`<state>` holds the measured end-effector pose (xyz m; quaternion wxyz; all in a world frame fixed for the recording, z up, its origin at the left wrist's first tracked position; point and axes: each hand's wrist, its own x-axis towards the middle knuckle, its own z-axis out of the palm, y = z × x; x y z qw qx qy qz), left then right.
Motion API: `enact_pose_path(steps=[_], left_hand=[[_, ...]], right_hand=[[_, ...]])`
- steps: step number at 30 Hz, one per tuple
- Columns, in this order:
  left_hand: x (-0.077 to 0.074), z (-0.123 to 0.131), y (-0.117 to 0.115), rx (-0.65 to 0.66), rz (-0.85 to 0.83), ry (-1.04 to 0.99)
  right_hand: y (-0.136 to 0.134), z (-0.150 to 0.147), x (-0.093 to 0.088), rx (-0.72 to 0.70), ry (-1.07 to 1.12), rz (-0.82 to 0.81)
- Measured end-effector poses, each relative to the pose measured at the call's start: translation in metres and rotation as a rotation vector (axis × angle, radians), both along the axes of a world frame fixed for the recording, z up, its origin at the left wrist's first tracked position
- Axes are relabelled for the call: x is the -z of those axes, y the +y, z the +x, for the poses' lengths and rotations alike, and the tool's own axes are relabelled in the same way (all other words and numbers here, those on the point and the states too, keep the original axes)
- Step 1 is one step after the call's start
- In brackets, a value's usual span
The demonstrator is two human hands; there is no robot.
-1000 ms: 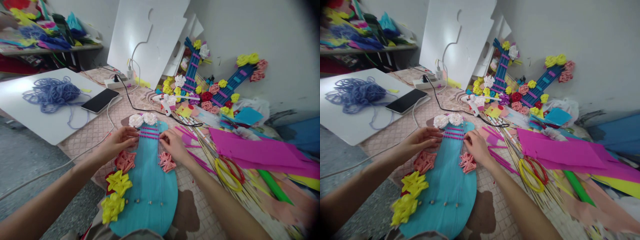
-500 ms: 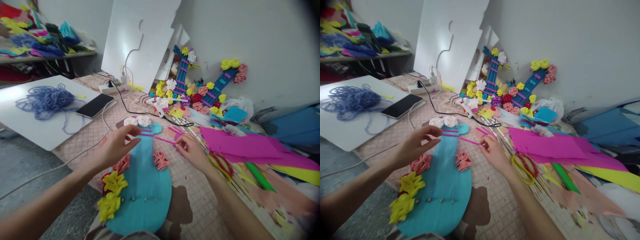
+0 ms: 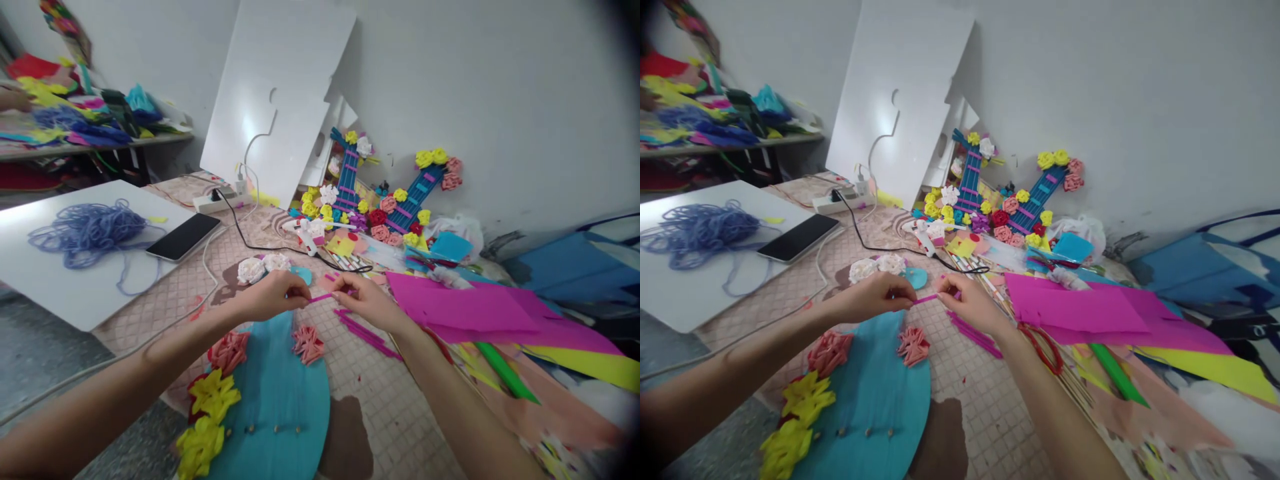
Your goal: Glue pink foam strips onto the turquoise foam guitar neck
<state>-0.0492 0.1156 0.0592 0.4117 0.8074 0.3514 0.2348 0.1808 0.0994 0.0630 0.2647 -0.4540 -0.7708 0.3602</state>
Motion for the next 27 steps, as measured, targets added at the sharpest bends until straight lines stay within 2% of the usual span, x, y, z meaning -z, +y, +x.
enact_pose_path(steps=[4, 7, 10, 13, 18, 23, 27], left_hand=[[0.009, -0.009, 0.007, -0.02, -0.433, -0.228], [0.013, -0.014, 0.01, -0.063, -0.727, -0.43], [0.015, -0.017, 0.011, -0.133, -0.911, -0.547], [0.019, -0.022, 0.013, -0.202, -0.996, -0.61], [0.022, -0.029, 0.017, -0.266, -1.028, -0.682], [0.016, -0.029, 0.018, -0.33, -1.096, -0.741], [0.011, -0.029, 0.018, -0.378, -1.143, -0.806]], right_hand=[[0.019, -0.007, 0.004, 0.041, 0.153, -0.063], [0.041, -0.01, 0.011, 0.147, 0.063, 0.135], [0.072, -0.015, 0.02, 0.236, -0.083, 0.33], [0.104, -0.024, 0.031, 0.267, -0.145, 0.403], [0.142, -0.046, 0.047, 0.242, -0.237, 0.442], [0.159, -0.064, 0.051, 0.213, -0.257, 0.418], [0.156, -0.062, 0.041, 0.227, -0.196, 0.408]])
